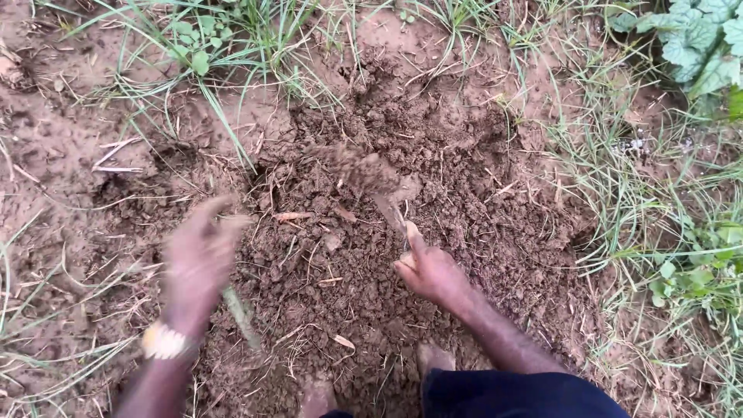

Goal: Using a sickle to cut and pull grass or plants from the soil in a field.

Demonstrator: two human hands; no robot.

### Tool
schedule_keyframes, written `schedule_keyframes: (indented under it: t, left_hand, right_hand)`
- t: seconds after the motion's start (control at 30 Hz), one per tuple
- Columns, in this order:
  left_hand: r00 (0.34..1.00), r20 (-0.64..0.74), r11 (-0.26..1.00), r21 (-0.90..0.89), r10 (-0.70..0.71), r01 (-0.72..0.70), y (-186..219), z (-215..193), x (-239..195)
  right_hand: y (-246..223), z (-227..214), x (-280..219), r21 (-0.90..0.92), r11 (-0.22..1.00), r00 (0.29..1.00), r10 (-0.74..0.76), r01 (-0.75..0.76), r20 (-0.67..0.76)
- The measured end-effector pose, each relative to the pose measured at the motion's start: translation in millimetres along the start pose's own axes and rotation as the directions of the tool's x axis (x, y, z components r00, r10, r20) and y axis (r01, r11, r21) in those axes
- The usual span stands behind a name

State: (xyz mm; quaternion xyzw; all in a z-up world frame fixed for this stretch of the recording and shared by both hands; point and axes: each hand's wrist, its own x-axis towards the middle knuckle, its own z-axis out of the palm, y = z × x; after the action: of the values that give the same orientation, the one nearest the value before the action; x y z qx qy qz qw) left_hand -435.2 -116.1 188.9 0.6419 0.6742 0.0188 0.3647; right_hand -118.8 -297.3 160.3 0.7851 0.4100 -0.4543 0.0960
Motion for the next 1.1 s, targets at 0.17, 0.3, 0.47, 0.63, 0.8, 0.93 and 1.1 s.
schedule_keyframes:
  t: [0.17, 0.3, 0.47, 0.63, 0.8, 0.93, 1.1]
  left_hand:
    - [0.823, 0.094, 0.815, 0.120, 0.560, -0.567, 95.9, 60.3, -23.9]
    - [0.459, 0.078, 0.429, 0.250, 0.885, -0.868, 109.0, 112.3, -3.6]
    - [0.229, 0.317, 0.060, 0.464, 0.920, -0.884, 121.5, 115.1, 1.7]
    - [0.032, 0.357, -0.078, 0.291, 0.933, -0.953, 122.0, 148.9, -2.2]
    - [0.085, 0.438, -0.040, 0.269, 0.895, -0.962, 122.1, 129.2, 8.2]
    - [0.201, 0.526, 0.088, 0.233, 0.827, -0.969, 91.3, 136.0, 31.4]
    - [0.205, 0.401, 0.180, 0.099, 0.893, -0.979, 85.3, 116.8, 29.5]
  right_hand:
    - [9.4, 15.2, 6.2, -0.270, 0.962, 0.999, -0.029, 0.024, -0.015]
    - [-1.4, 2.6, -18.0, -0.406, 0.912, 0.999, -0.045, 0.053, 0.030]
    - [16.7, -1.5, -37.0, -0.514, 0.855, 0.997, -0.067, 0.074, 0.031]
    - [37.4, 3.2, -35.1, -0.581, 0.806, 0.990, -0.141, 0.116, 0.001]
    - [23.6, -15.6, -52.2, -0.599, 0.782, 0.963, -0.262, 0.173, -0.063]
    - [34.7, -13.7, -39.9, -0.630, 0.751, 0.963, -0.270, 0.198, -0.020]
    - [42.0, -7.0, -34.3, -0.660, 0.725, 0.975, -0.213, 0.197, 0.058]
